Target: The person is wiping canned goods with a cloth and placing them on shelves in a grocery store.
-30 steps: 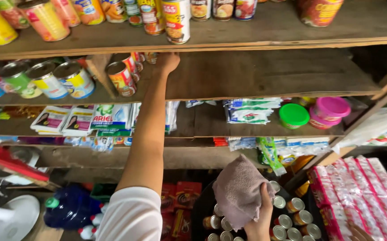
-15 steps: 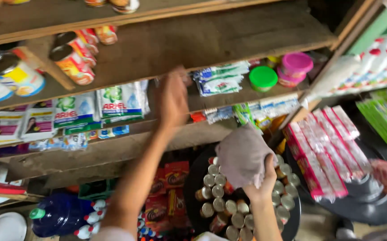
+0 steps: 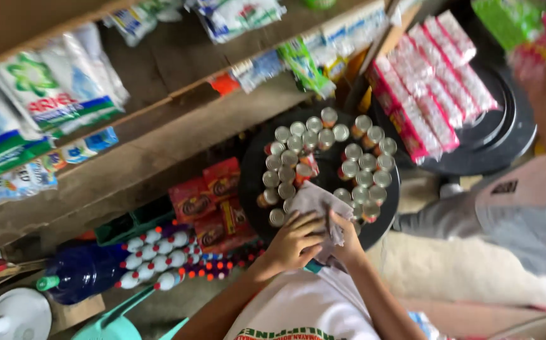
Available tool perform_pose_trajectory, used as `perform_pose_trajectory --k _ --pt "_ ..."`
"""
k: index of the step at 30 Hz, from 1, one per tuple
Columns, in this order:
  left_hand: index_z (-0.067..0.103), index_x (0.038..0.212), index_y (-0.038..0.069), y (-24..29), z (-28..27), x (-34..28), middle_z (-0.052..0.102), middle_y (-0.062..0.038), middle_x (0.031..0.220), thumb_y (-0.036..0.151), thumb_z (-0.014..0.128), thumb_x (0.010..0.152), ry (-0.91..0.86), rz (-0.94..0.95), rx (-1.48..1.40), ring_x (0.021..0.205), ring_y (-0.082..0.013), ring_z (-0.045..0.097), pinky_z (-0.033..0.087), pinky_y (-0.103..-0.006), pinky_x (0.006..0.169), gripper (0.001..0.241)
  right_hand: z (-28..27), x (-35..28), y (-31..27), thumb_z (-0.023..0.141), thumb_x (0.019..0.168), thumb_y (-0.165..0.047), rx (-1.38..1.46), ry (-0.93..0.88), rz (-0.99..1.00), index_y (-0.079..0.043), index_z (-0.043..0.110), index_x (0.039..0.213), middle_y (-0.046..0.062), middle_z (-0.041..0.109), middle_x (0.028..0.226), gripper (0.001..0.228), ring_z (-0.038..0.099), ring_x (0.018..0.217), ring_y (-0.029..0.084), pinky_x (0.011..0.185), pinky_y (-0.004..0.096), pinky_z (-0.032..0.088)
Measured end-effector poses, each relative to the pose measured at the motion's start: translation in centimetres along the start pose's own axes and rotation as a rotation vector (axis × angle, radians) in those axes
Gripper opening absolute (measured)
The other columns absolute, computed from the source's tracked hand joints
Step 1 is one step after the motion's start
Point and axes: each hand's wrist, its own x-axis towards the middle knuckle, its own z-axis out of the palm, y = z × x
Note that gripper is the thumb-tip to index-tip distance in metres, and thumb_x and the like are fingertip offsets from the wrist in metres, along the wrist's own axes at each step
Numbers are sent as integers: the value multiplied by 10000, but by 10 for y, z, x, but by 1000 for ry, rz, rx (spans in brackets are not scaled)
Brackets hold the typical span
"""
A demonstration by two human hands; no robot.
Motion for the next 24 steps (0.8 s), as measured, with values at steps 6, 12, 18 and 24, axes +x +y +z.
perform_pose_trajectory --k 6,12,18,24 --pt "702 776 29 -38 74 -32 738 -116 888 285 652 985 -115 -343 -415 854 -274 730 583 -423 809 334 -72 -31 9 717 859 -213 -95 379 99 -115 651 1244 95 713 1167 402 689 1052 259 956 454 534" --pt "609 719 61 -74 75 41 571 -134 742 123 681 864 184 -370 46 698 -352 610 458 -499 610 173 -89 -69 -31 681 856 -169 -136 477 -18 -87 607 1308 99 698 1235 465 684 1108 271 989 448 531" --pt "640 1059 91 -167 126 100 613 -134 1029 157 688 833 185 -504 476 953 -339 609 472 -480 779 240 -105 -102 -60 684 821 -115 -259 459 -42 -77 527 1396 136 626 1305 597 626 1183 275 1028 444 513" --pt "594 1136 10 -223 185 117 618 -135 1088 182 692 884 -99 -642 769 1061 -310 575 422 -454 942 320 -163 -117 -71 719 806 -118 -366 540 29 -24 523 1398 135 619 1313 630 591 1195 262 1014 409 491"
